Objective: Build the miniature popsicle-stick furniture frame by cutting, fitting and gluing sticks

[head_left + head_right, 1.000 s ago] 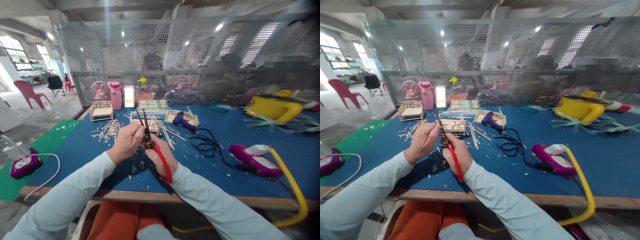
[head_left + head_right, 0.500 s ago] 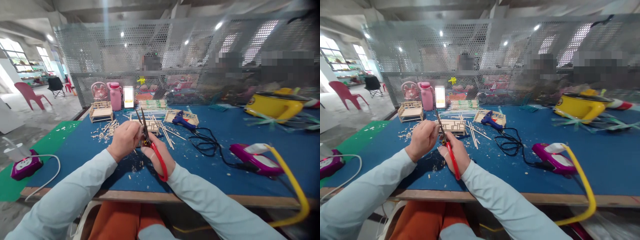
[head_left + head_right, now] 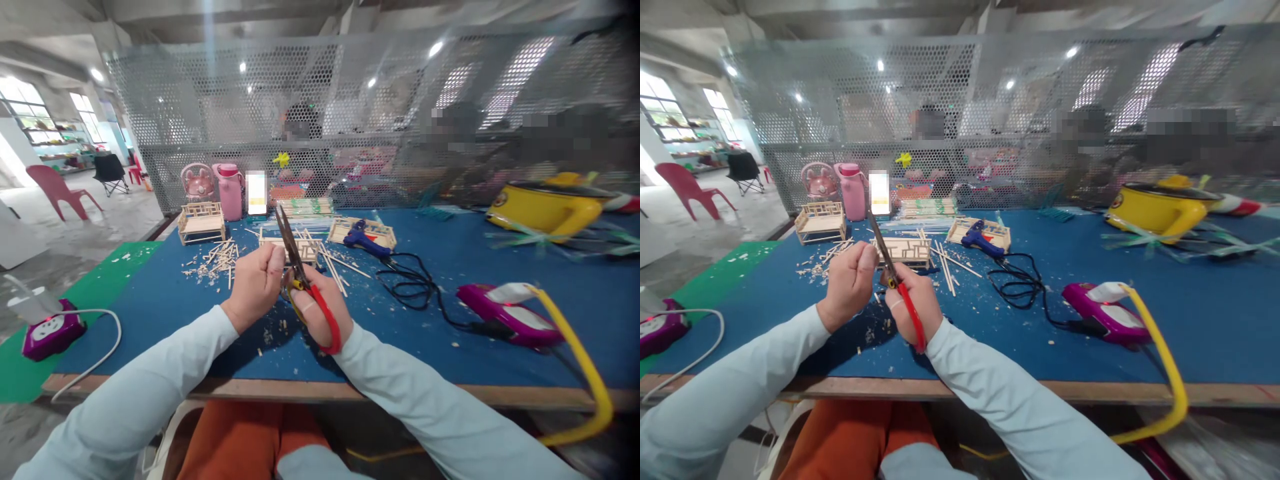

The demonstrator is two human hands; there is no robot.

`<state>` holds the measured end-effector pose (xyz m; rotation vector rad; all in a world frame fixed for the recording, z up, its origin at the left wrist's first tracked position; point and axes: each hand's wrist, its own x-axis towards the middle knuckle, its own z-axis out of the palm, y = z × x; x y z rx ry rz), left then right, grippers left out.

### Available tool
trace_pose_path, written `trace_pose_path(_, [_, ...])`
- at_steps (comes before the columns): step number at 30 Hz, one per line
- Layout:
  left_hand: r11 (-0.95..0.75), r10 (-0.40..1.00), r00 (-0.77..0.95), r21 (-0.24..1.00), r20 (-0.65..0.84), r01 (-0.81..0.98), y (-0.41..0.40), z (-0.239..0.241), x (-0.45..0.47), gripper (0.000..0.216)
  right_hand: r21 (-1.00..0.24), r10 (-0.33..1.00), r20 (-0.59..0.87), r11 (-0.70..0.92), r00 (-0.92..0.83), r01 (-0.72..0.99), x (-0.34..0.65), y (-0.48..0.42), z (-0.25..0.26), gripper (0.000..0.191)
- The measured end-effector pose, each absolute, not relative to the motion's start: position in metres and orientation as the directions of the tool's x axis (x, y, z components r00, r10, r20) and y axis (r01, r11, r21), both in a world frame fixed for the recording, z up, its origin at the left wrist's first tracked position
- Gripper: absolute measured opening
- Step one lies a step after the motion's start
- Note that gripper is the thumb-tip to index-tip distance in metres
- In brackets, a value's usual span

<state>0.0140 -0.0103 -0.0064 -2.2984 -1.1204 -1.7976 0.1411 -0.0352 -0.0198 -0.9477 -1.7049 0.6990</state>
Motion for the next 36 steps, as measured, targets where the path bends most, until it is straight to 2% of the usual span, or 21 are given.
trace_pose_path(3, [-0.691,0.687,0.075,0.618,0.723,0.375,-0.01,-0.007,0.016,0.039,-0.833,0.857,0.492,0.514,-0.153,0.203,0.141,-0.029,-0.022,0.02])
trace_pose_path(6, [-0.596,0.803,0.101,0.786,0.587,0.166,-0.008,-0.009,0.018,0.041,-0.81,0.845,0.501,0.534,-0.188,0.24,0.14,-0.025,-0.021,0.026])
trace_pose_path(9, [-0.519,0.849,0.117,0.855,0.515,0.007,-0.002,-0.01,0.017,0.039,-0.814,0.872,0.449,0.49,-0.197,0.313,0.141,-0.023,-0.014,0.027])
trace_pose_path(13, [-0.447,0.892,0.013,0.885,0.453,-0.131,0.013,-0.009,0.008,0.03,-0.816,0.918,0.395,0.372,-0.043,0.442,0.165,-0.032,-0.001,0.032])
trace_pose_path(15, [-0.417,0.908,-0.033,0.893,0.417,-0.169,0.021,-0.009,0.002,0.025,-0.74,0.919,0.395,0.317,0.002,0.593,0.19,-0.043,0.0,0.038])
trace_pose_path(17, [-0.401,0.915,-0.05,0.898,0.399,-0.182,0.027,-0.011,-0.002,0.022,-0.667,0.93,0.367,0.254,0.012,0.701,0.218,-0.058,-0.003,0.036])
trace_pose_path(21, [-0.405,0.913,-0.01,0.901,0.409,-0.155,0.031,-0.021,0.0,0.023,-0.518,0.985,0.148,0.003,0.086,0.856,0.264,-0.083,-0.015,0.029])
trace_pose_path(22, [-0.406,0.911,0.012,0.904,0.412,-0.134,0.03,-0.024,0.002,0.024,-0.452,0.986,0.133,-0.032,0.103,0.892,0.271,-0.084,-0.019,0.026])
trace_pose_path(26, [-0.386,0.916,0.105,0.922,0.387,-0.03,0.023,-0.033,0.011,0.029,-0.116,0.979,0.201,-0.003,0.027,0.993,0.28,-0.067,-0.028,0.026])
trace_pose_path(28, [-0.32,0.935,0.154,0.947,0.319,-0.021,0.019,-0.034,0.014,0.032,0.07,0.977,0.209,0.027,-0.042,0.997,0.279,-0.054,-0.024,0.029])
trace_pose_path(30, [-0.198,0.955,0.214,0.979,0.206,-0.057,0.016,-0.034,0.016,0.034,0.169,0.966,0.234,0.067,-0.106,0.983,0.273,-0.045,-0.013,0.028])
trace_pose_path(32, [-0.069,0.954,0.284,0.991,0.1,-0.115,0.014,-0.035,0.018,0.036,0.135,0.928,0.324,0.148,-0.185,0.98,0.26,-0.042,0.002,0.029])
trace_pose_path(36, [0.059,0.927,0.375,0.972,0.031,-0.227,0.014,-0.037,0.02,0.042,-0.221,0.838,0.444,0.445,-0.317,0.868,0.216,-0.029,0.023,0.028])
